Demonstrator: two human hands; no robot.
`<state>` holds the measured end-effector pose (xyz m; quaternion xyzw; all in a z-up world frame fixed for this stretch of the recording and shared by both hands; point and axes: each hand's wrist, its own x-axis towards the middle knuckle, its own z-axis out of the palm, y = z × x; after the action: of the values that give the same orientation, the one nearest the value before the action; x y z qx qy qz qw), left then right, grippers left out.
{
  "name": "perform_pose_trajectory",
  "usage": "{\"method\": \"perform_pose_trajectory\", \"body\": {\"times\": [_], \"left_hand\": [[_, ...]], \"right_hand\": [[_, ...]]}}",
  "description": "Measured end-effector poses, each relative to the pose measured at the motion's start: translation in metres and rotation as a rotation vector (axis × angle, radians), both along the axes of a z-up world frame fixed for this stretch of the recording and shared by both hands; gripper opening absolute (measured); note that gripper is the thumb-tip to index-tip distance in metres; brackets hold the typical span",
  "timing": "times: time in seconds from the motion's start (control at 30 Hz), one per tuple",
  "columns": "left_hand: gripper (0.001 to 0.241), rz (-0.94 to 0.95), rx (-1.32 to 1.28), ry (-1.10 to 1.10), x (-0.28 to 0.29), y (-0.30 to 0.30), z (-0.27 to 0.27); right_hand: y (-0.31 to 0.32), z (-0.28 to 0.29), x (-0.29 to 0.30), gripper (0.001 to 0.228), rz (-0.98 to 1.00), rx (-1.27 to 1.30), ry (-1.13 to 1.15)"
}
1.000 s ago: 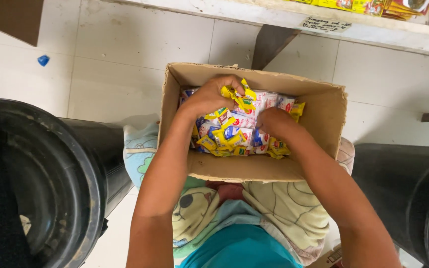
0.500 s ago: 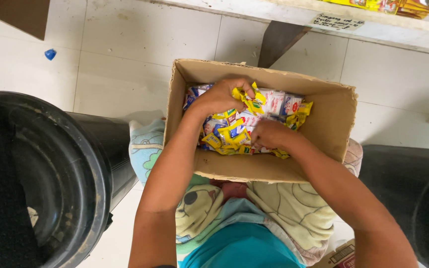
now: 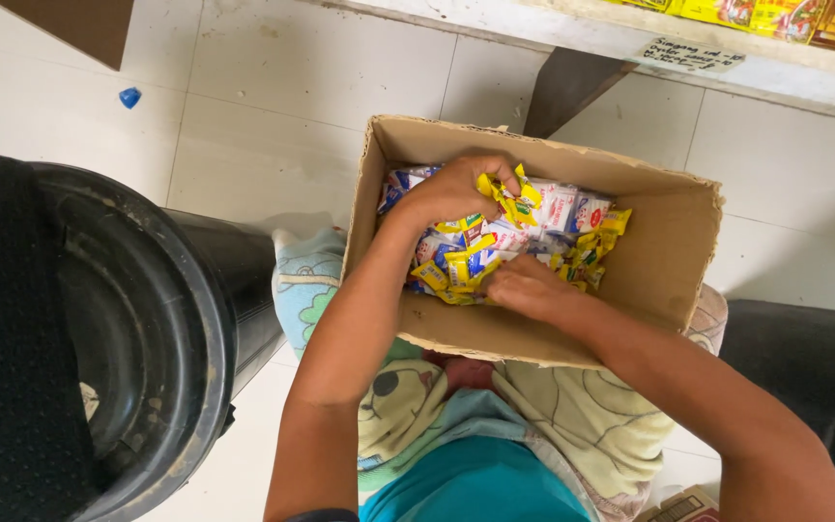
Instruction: Sorting and stocking small seasoning packets and sachets from a box onto lower grocery store shelves.
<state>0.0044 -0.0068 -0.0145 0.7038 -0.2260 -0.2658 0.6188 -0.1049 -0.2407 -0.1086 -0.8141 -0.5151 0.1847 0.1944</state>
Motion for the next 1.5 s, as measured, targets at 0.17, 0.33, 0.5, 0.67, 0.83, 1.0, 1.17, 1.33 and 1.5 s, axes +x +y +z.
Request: {"method": "perform_pose_trajectory", "body": {"times": [0.17,0.33,0.5,0.67,0.83,1.0,1.17,1.33,1.5], "left_hand": [[0.037,0.000,-0.021,-0.015,0.004,0.001,-0.003],[0.036,0.062,-0.070,0.048,0.008,0.009,0.004],[0.035,0.073,-0.072,0.084,0.009,0.006,0.000],[0.034,0.073,-0.083,0.051,0.008,0.008,-0.001],[0.037,0.050,-0.046,0.073,0.007,0.004,0.003],[0.037,0.039,-0.024,0.012,0.008,0.004,0.006],[0.036,0.044,0.016,-0.009,0.009,0.004,0.006],[0.035,0.078,0.015,0.057,0.007,0.009,0.013],[0.035,0.049,0.016,0.032,0.006,0.007,0.013]], "right_hand": [[0.014,0.053,0.010,0.016,-0.144,0.352,0.577],[0.023,0.116,0.044,0.008,-0.294,0.055,0.627],[-0.011,0.073,0.056,0.012,-0.521,0.288,0.728],[0.003,0.058,0.042,0.040,-0.530,-0.044,0.591],[0.028,0.072,0.025,0.048,-0.341,-0.195,0.349],[0.027,0.045,0.013,0.047,-0.270,-0.226,0.065],[0.046,0.092,0.017,0.047,-0.195,-0.243,0.068],[0.014,0.134,0.036,0.031,-0.424,-0.331,0.334],[-0.023,0.171,0.045,0.032,-0.682,-0.468,0.283]]}}
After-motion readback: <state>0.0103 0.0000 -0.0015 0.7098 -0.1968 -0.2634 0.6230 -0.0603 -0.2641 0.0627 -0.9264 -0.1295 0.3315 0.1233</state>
